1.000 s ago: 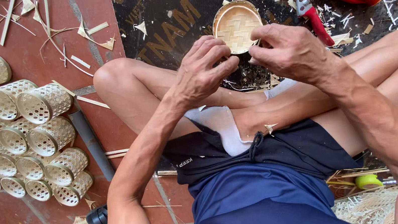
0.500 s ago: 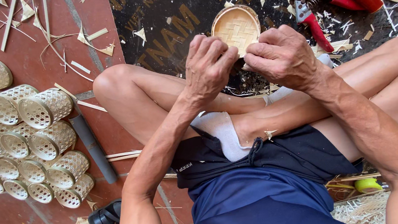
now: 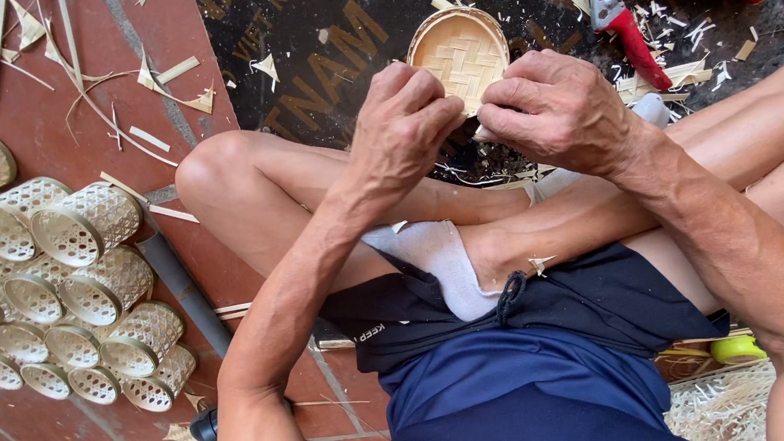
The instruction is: The person sits on the floor and assembles woven bamboo basket bodies. They fit a woven cylindrical body onto a rim, insert and press a woven circular bottom into place, tap the base with a gray mallet to seat it, apply glue from a squeeze bottle around the base and rim, and press the joints. They then handle thin bamboo strips and set the finished basket aside.
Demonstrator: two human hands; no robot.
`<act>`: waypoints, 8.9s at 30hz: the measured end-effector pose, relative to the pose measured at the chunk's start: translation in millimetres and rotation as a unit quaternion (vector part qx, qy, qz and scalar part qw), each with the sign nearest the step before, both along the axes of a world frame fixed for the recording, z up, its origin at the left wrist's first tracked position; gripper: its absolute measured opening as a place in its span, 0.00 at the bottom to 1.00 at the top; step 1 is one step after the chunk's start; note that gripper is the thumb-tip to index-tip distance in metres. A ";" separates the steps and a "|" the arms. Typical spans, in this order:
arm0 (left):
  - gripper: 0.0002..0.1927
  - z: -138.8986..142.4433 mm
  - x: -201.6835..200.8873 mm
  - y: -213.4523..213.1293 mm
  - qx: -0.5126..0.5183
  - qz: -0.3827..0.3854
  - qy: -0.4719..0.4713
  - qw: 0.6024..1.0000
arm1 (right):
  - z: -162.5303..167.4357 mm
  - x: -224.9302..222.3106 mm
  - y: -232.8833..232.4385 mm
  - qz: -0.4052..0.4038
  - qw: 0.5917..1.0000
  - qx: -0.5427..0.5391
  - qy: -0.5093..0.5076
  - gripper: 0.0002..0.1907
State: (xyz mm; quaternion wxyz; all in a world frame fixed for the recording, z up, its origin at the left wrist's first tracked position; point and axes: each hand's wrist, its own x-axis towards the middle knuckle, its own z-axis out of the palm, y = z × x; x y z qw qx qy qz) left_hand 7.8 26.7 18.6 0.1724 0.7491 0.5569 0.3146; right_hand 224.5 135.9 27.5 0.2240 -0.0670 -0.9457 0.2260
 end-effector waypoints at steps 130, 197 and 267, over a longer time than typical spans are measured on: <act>0.08 -6.1 -36.1 -10.0 0.007 -0.172 -0.064 0.983 | -2.6 -16.5 -15.6 0.083 0.992 0.083 -0.040 0.08; 0.16 -9.5 -37.2 3.5 0.115 -0.113 -0.092 0.983 | -24.1 -33.3 -0.6 -0.032 0.987 -0.062 -0.142 0.08; 0.06 -11.6 28.5 -32.4 0.068 0.020 0.147 0.987 | -23.4 12.2 -23.7 -0.028 0.993 -0.103 -0.049 0.07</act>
